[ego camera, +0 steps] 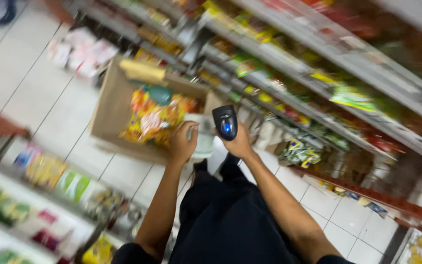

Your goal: The person removes packaged snacks from a cardboard box, scans them with a handheld barcode scanner, and places them onto shelves. They also handle a small cloth while moving and scanning items.

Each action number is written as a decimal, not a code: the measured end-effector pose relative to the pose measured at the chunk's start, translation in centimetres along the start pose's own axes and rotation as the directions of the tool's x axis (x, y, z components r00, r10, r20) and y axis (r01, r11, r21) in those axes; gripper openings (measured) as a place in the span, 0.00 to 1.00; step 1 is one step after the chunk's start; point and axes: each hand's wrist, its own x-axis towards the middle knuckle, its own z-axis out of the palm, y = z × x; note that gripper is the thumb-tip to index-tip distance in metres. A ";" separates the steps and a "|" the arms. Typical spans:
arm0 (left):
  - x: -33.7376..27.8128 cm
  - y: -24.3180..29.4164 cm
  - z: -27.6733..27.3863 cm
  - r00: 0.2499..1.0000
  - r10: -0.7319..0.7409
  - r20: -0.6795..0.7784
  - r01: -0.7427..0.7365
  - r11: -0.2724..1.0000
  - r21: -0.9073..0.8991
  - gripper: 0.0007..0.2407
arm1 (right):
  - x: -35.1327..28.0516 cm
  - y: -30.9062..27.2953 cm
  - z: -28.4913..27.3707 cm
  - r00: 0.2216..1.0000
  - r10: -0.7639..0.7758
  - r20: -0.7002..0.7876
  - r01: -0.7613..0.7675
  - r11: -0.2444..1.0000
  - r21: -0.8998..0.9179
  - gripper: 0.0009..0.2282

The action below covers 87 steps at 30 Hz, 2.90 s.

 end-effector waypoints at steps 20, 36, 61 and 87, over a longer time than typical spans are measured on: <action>0.3 -26.2 2.7 0.597 -0.760 0.257 0.648 0.646 0.403 0.20 | 1.0 2.6 10.5 0.936 0.097 0.339 -0.022 0.976 -0.218 0.13; -2.5 -28.6 10.4 0.322 -0.921 -0.220 0.854 0.383 -0.353 0.24 | 0.9 3.0 9.9 0.930 0.131 0.344 -0.093 0.988 -0.125 0.11; 1.3 -22.0 3.5 0.738 -0.489 -0.465 0.424 0.872 -0.244 0.16 | 0.9 3.6 10.0 0.933 0.035 0.357 0.008 0.993 -0.118 0.11; -3.8 -5.7 -10.9 0.885 -0.422 0.197 0.219 0.004 -0.976 0.23 | 0.1 -2.3 11.2 0.827 0.487 0.281 -0.534 0.522 0.666 0.18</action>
